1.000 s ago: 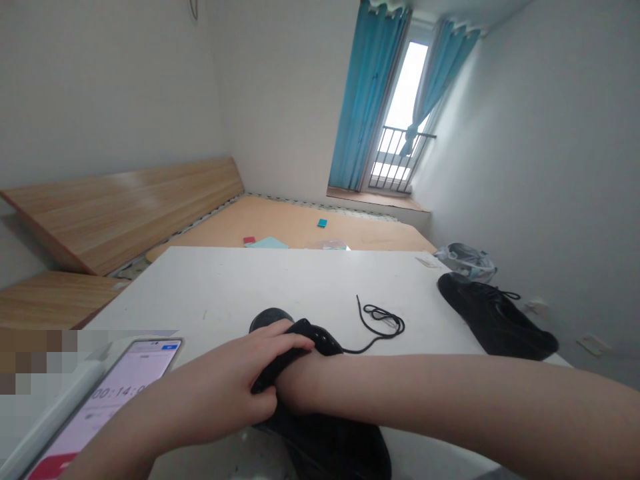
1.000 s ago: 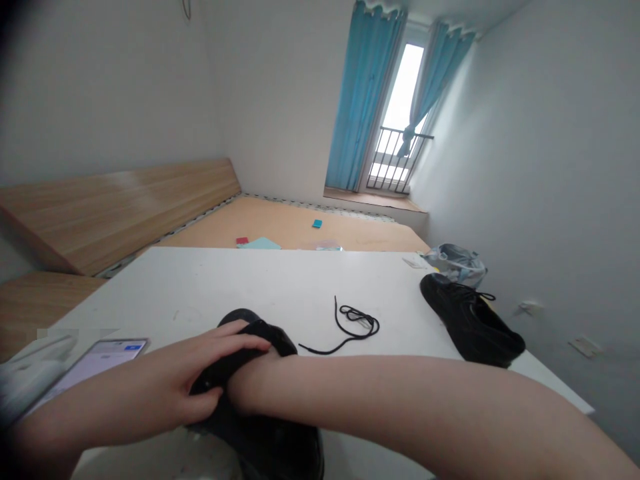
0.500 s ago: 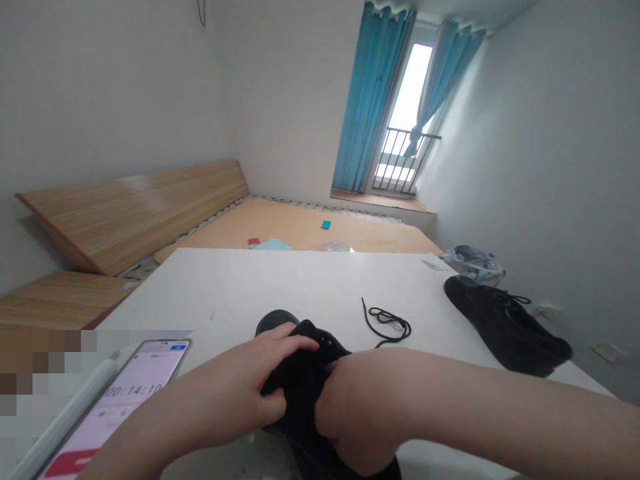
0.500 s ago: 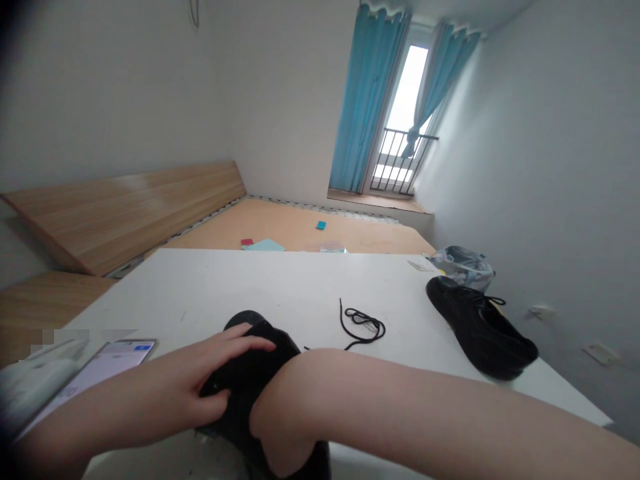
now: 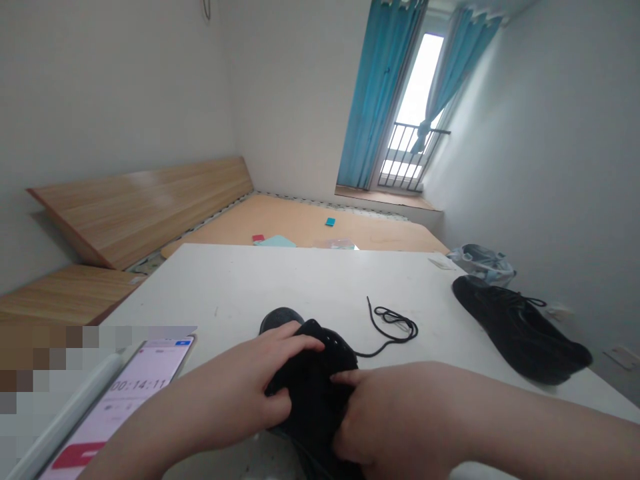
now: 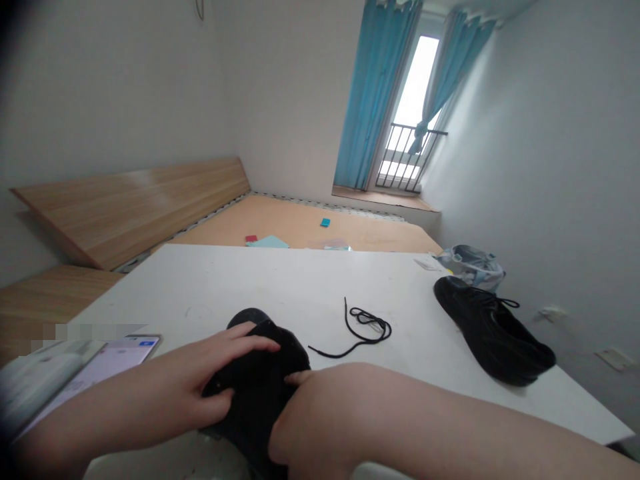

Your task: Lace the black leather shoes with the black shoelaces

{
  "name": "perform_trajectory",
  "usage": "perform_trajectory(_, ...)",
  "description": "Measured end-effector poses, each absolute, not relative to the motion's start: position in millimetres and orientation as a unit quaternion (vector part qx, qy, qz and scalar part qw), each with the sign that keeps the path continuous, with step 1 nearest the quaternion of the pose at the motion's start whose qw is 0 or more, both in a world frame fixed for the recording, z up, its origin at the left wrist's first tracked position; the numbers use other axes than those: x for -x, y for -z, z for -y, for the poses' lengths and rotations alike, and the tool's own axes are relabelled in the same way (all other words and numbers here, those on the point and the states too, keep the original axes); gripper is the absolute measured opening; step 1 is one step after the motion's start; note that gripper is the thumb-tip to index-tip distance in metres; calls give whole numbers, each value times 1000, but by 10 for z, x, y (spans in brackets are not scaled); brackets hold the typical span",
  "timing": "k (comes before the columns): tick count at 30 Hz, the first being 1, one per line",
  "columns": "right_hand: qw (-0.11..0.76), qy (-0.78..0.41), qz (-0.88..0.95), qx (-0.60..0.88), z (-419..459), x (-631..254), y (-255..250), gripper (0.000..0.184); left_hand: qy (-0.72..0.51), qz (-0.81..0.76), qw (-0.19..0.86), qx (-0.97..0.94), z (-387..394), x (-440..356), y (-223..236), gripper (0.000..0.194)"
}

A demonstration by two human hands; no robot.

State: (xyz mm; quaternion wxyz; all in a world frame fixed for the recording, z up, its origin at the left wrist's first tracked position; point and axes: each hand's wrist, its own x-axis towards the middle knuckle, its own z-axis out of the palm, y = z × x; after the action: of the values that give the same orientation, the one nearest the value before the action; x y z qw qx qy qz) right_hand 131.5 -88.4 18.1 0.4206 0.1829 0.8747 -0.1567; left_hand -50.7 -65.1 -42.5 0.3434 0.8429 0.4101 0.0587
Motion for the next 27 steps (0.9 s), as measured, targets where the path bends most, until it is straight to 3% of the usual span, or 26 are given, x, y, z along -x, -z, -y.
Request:
perform_trajectory(2,427,171,-872,-167,867,-1324,-166,6,-61,-414,345,-840,650,507,431,67)
perform_trajectory(7,386,219,-879,-177,808,-1406,-28,46,-47,-421,343,-839,649,498,416,67)
perform_trajectory(11,355,283,-876,-162,754,-1466,36,51,-34,-427,338,-838,650,482,396,68)
perform_trajectory(19,326,295,-882,-172,780,-1485,86,57,-46,-425,331,-841,644,485,404,68)
perform_trajectory(21,271,301,-887,-223,821,-1519,2,44,-59,-418,323,-847,645,484,423,66)
perform_trajectory(23,156,352,-870,-309,859,-1600,-100,24,-90,-407,306,-856,646,464,441,58)
perform_trajectory(27,-105,384,-782,-479,894,-1883,-120,23,-163,-400,231,-872,677,380,427,36)
